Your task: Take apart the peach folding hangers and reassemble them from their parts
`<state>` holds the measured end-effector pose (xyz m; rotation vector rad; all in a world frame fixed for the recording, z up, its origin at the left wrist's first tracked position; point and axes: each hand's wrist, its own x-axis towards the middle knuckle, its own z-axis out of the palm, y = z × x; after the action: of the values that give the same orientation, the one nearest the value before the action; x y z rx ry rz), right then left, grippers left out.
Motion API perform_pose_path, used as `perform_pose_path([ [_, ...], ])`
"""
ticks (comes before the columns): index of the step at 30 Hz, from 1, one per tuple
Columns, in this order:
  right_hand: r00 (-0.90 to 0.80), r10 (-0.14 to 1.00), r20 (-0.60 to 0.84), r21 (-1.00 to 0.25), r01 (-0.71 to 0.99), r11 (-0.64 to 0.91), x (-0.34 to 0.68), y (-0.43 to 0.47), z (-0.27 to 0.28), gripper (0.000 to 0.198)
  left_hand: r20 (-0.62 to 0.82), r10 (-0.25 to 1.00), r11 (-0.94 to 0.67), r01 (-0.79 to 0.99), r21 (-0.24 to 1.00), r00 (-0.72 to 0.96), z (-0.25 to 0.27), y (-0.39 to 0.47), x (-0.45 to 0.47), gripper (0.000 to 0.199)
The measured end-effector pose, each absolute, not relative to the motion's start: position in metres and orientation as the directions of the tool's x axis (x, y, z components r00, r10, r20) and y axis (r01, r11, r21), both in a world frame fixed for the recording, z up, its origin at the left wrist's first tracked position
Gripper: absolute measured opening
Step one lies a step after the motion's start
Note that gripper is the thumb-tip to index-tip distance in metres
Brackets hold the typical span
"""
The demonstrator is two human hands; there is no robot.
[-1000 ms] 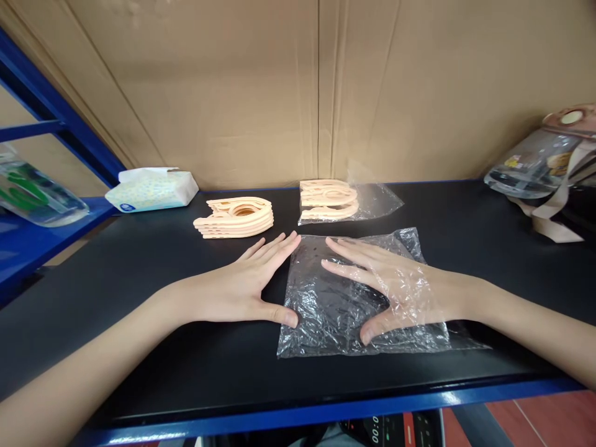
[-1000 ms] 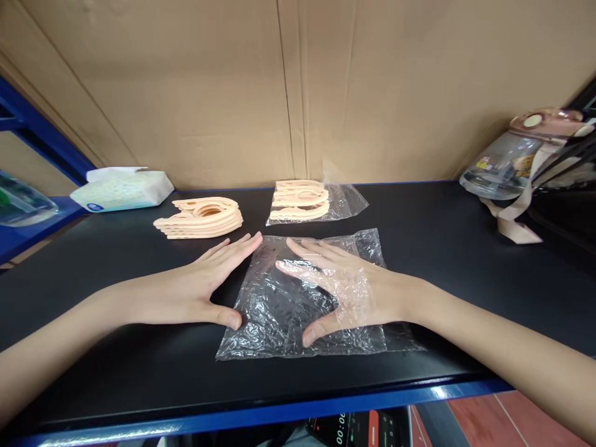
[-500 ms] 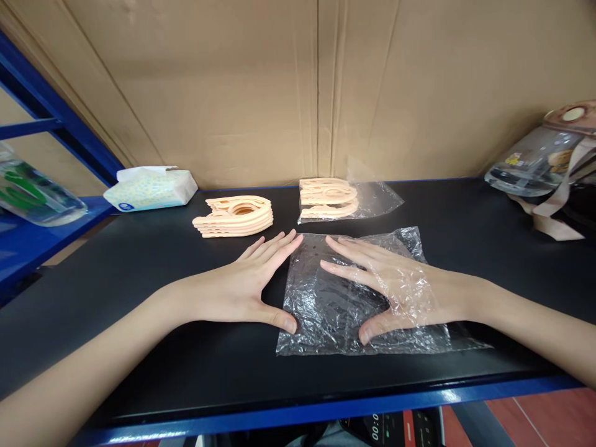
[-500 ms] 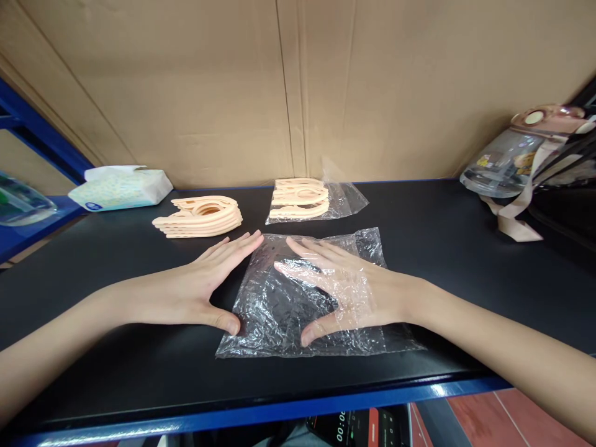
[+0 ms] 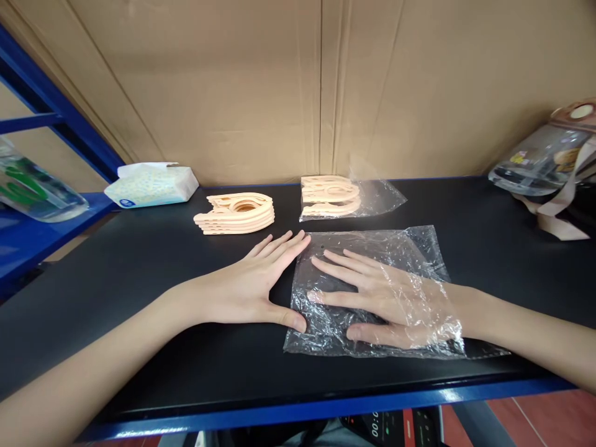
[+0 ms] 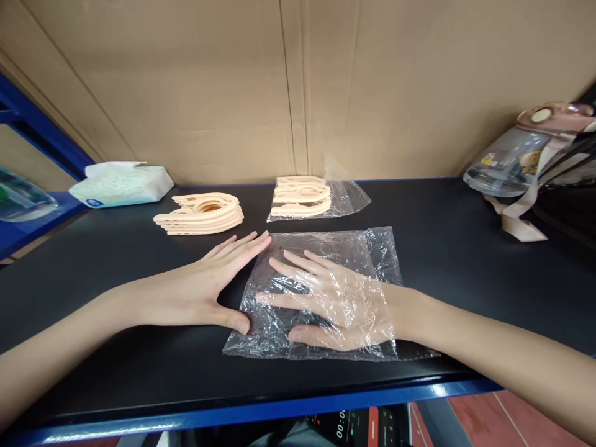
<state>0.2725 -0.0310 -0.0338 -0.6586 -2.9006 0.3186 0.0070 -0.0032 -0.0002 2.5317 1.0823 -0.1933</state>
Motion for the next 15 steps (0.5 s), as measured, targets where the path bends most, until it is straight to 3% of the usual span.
perform_pose_path([
  [15,-0.875,0.461,0.148,-0.215,0.426,0.879,0.2725,-0.0319,-0.0379,0.070,-0.268,0.664,-0.639,0.716,0.282,0.698,0.0005,-0.0031,0.0065,0.112],
])
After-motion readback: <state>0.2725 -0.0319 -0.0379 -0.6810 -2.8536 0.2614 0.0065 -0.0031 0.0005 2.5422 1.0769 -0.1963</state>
